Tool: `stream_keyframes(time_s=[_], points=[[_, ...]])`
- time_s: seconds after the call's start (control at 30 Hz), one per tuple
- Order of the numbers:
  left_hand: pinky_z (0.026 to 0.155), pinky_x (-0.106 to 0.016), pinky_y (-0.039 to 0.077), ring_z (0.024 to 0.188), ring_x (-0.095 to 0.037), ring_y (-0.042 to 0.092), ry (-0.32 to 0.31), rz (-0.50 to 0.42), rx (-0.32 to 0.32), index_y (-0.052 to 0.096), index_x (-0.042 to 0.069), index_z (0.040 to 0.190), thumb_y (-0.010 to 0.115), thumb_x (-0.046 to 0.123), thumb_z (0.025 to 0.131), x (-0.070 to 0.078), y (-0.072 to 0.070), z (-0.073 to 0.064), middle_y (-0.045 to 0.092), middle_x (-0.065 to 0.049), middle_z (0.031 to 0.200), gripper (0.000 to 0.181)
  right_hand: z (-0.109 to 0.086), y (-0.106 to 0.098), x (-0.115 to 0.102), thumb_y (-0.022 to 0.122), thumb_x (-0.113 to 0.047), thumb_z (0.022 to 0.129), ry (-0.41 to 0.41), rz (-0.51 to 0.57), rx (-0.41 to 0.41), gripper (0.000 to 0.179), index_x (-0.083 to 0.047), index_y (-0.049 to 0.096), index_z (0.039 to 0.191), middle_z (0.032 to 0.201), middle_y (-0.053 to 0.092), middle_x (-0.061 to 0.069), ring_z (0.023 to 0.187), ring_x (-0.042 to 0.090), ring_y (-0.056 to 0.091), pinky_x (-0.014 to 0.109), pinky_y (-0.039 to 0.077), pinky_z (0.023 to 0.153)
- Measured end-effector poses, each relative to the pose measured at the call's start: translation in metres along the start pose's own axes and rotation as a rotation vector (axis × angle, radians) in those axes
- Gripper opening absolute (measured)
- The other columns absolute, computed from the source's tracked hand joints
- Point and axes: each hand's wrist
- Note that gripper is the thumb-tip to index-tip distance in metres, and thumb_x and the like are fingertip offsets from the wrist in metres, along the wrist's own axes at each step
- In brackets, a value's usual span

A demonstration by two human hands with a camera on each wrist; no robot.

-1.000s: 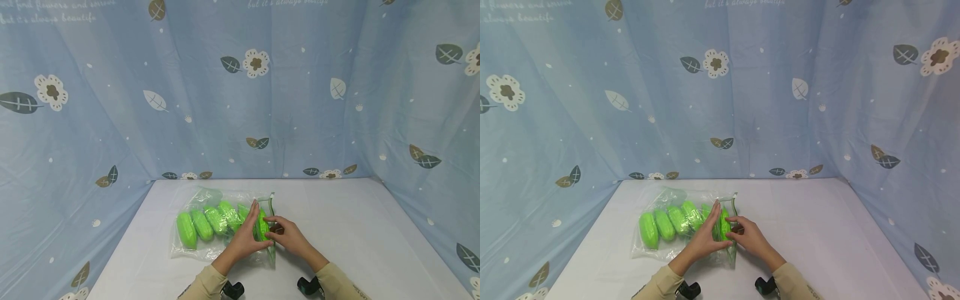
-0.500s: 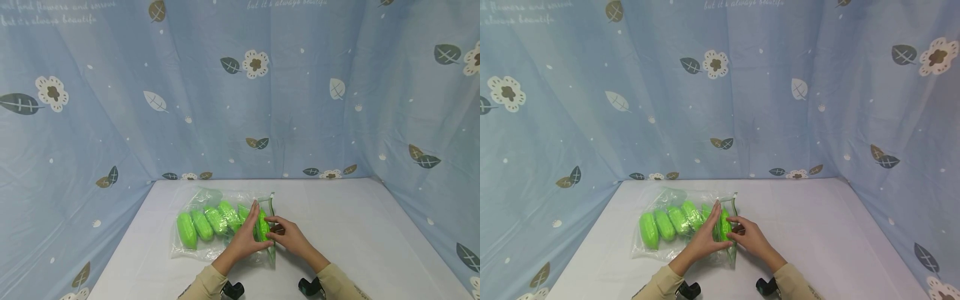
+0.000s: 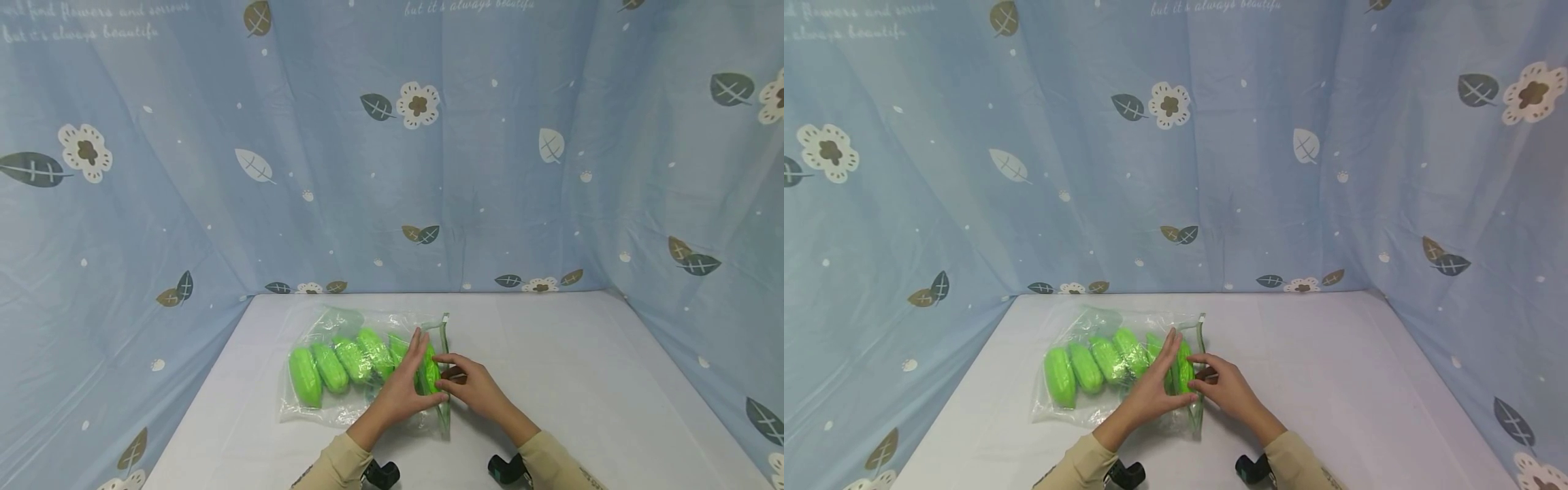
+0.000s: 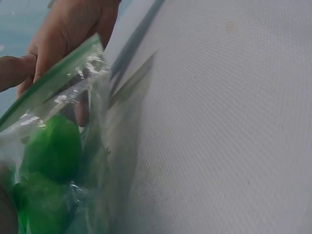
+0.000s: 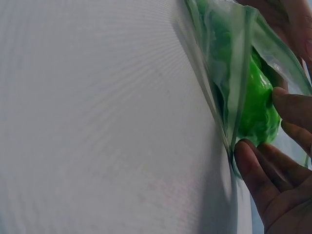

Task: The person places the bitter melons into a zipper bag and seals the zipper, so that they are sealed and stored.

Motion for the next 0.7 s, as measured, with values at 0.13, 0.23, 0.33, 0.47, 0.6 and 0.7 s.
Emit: stream_keyframes(time_s=[0.13,0.23,0.33,0.47,0.6,0.7], points=[[0.107,-0.067,0.039,0.147,-0.044,0.03,0.004,0.002,-0.011,0.01,0.02,0.166,0.083,0.038,0.086,0.0004,0.0005,0.0001,-0.001,-0.008,0.172,0.109,-0.0005,-0.0004,0.0009,0.077,-0.028,0.092,-0.011,0.015,0.0,0.049,-0.016,0.062,0.137,0.135,0.064,0.009,0.107,0.025,0.07,0.027,0.057,0.088],[0.106,-0.068,0.039,0.147,-0.045,0.03,0.005,0.002,-0.013,0.01,0.021,0.166,0.082,0.037,0.086,0.0006,0.0008,0.0001,-0.001,-0.009,0.172,0.109,-0.0006,-0.0007,0.0018,0.077,-0.029,0.092,-0.009,0.009,0.005,0.049,-0.016,0.062,0.137,0.135,0.064,0.008,0.107,0.025,0.07,0.026,0.057,0.088],[0.106,-0.069,0.039,0.146,-0.046,0.03,0.016,0.0,-0.01,0.012,0.021,0.166,0.082,0.036,0.087,0.0003,0.0014,0.0001,0.0,-0.012,0.171,0.106,-0.001,-0.0015,0.0029,0.077,-0.028,0.092,-0.012,0.004,0.018,0.049,-0.016,0.062,0.137,0.134,0.064,0.009,0.107,0.025,0.07,0.028,0.058,0.088],[0.107,-0.069,0.038,0.147,-0.046,0.029,0.032,0.0,-0.012,0.016,0.027,0.165,0.08,0.039,0.089,0.0006,0.0012,-0.0005,0.0,-0.012,0.171,0.101,-0.0015,-0.0026,0.0043,0.077,-0.028,0.092,-0.015,-0.002,0.034,0.047,-0.017,0.063,0.136,0.134,0.064,0.008,0.107,0.025,0.07,0.029,0.058,0.088],[0.107,-0.07,0.037,0.147,-0.046,0.029,0.045,0.006,-0.003,0.017,0.032,0.164,0.076,0.044,0.09,0.0005,0.001,-0.0004,0.002,-0.011,0.171,0.096,-0.0019,-0.0034,0.006,0.075,-0.028,0.094,-0.012,-0.018,0.045,0.044,-0.019,0.063,0.136,0.134,0.064,0.005,0.107,0.022,0.07,0.028,0.057,0.088],[0.107,-0.07,0.036,0.148,-0.044,0.029,0.071,0.009,0.026,0.02,0.028,0.164,0.073,0.042,0.093,0.0001,0.0011,-0.0001,0.006,-0.011,0.171,0.09,-0.0021,-0.0044,0.0068,0.073,-0.025,0.096,-0.014,-0.025,0.059,0.04,-0.02,0.064,0.135,0.134,0.065,0.005,0.107,0.022,0.07,0.028,0.058,0.087]])
Point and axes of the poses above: each hand's wrist, its own z-axis towards the middle knuckle, its own y-axis out of the palm, x = y × z
